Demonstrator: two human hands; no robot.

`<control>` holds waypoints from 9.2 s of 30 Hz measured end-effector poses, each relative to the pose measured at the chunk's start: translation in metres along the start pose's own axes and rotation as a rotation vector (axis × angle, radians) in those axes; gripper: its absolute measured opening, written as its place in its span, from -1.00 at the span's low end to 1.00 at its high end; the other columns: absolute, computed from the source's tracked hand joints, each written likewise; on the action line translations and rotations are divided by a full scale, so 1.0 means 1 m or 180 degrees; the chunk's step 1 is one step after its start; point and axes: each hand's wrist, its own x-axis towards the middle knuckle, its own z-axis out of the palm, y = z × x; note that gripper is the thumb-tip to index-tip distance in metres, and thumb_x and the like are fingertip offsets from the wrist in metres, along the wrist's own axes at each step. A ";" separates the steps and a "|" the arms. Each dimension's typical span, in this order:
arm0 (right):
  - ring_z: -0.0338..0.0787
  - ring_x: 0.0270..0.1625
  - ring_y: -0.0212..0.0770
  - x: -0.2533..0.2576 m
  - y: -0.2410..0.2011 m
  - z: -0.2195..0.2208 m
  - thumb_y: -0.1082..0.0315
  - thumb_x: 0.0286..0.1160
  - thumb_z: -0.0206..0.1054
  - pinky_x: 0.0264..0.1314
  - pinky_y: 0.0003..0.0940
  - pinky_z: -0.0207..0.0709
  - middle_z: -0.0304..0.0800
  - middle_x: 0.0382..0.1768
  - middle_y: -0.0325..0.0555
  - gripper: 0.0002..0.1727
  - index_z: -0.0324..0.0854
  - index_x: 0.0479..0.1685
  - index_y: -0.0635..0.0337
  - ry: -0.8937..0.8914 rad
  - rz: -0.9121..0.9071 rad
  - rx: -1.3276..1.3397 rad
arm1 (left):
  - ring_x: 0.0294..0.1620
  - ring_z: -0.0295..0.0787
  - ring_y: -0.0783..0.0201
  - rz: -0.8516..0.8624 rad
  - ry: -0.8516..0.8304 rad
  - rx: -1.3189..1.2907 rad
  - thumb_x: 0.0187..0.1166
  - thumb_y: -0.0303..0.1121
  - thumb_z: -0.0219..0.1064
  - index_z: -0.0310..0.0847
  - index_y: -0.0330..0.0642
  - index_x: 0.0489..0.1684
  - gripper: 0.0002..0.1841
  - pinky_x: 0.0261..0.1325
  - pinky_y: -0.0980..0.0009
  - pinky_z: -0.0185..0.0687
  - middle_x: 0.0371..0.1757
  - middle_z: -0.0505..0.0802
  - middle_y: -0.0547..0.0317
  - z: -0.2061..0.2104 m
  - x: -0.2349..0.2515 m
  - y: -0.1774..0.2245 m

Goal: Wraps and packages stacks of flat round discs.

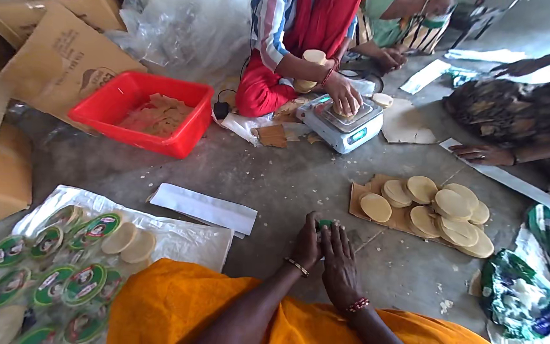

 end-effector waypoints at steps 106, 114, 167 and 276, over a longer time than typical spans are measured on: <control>0.87 -0.15 -0.15 0.044 0.046 -0.026 0.50 0.58 0.36 -0.05 -0.24 0.81 0.86 -0.15 0.06 -0.78 0.67 0.10 0.41 -0.1030 0.2349 0.4291 | -0.12 0.81 0.31 -0.1259 0.0605 -0.1469 0.33 -0.50 0.63 0.75 -0.38 -0.36 -0.84 0.06 0.41 0.77 -0.13 0.85 0.00 -0.020 -0.031 0.011; 0.90 -0.12 -0.12 0.030 0.037 -0.013 0.53 0.20 0.57 0.02 -0.23 0.84 0.86 -0.14 0.08 -0.59 0.64 0.08 0.42 -0.0844 0.2048 0.4424 | -0.19 0.89 0.32 -0.0957 0.0810 -0.1471 0.14 -0.50 0.74 0.71 -0.37 -0.16 -0.64 0.01 0.40 0.85 -0.22 0.89 0.02 -0.018 -0.031 0.005; 0.86 -0.37 -0.23 0.036 0.015 -0.006 0.51 0.65 0.27 -0.23 -0.32 0.83 0.80 -0.42 -0.05 -0.82 0.61 -0.36 0.37 -0.0346 0.2463 0.4345 | -0.42 0.70 0.44 -0.1639 0.1241 -0.1211 0.39 -0.44 0.61 0.75 -0.32 -0.48 -0.83 -0.17 0.47 0.64 -0.49 0.80 0.18 -0.030 -0.034 0.020; 0.70 -0.44 -0.36 0.035 0.028 0.013 0.41 0.50 0.44 -0.27 -0.41 0.62 0.75 -0.52 -0.20 -0.86 0.72 -0.39 0.25 -0.0234 0.1859 0.3671 | -0.31 0.86 0.35 -0.1281 0.1313 -0.1444 0.42 -0.51 0.57 0.81 -0.36 -0.30 -0.91 -0.06 0.40 0.80 -0.36 0.91 0.06 -0.018 -0.028 0.010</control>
